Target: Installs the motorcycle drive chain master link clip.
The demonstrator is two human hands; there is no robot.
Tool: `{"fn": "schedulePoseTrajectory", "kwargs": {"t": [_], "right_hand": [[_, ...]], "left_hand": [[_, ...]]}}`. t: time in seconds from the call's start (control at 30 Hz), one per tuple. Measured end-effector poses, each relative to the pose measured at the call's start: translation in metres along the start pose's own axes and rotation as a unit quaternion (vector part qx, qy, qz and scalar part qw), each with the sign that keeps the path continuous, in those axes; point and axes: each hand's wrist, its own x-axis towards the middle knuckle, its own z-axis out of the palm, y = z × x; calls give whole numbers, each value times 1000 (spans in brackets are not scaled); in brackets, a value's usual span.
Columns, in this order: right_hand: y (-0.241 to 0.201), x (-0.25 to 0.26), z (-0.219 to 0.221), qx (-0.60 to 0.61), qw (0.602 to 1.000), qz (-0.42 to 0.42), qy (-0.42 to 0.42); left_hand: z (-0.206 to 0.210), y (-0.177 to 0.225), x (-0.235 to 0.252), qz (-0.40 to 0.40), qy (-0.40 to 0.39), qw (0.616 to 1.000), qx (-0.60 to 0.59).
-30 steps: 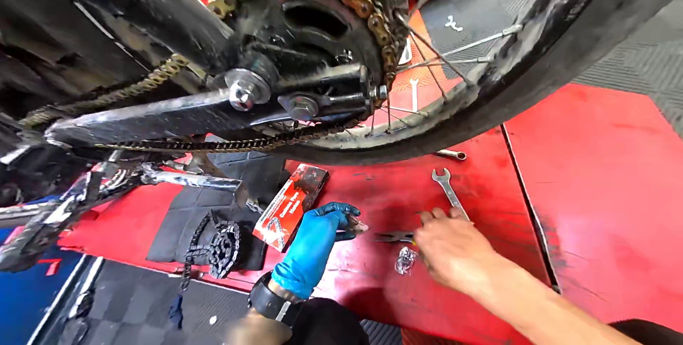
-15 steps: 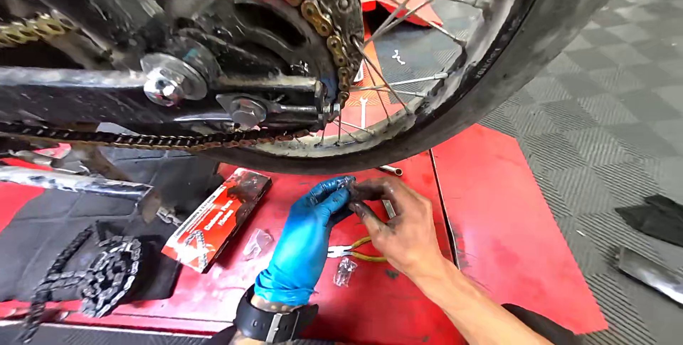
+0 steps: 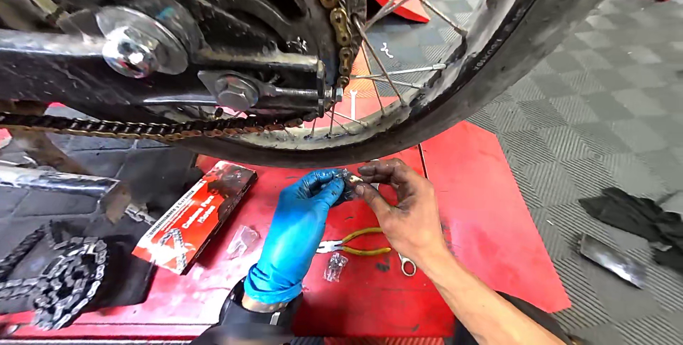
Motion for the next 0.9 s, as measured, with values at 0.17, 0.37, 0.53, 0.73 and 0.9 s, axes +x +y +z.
{"fn": "schedulePoseTrajectory", "kwargs": {"t": [0.17,0.37,0.53,0.73,0.9], "right_hand": [[3,2,-4,21,998,56,-38],[8,0,-10,0,994,86,-63],[14,7,-14,25,993,94,-61],[17,10,-17,25,990,102,-90],[20,13,-24,-44,988,70,-132]], "left_hand": [[-1,-1,2,27,12,999,46],[1,-3,5,75,0,991,108],[0,-7,12,89,-24,995,30],[9,-5,10,134,5,977,168],[8,-8,13,148,-22,966,212]]}}
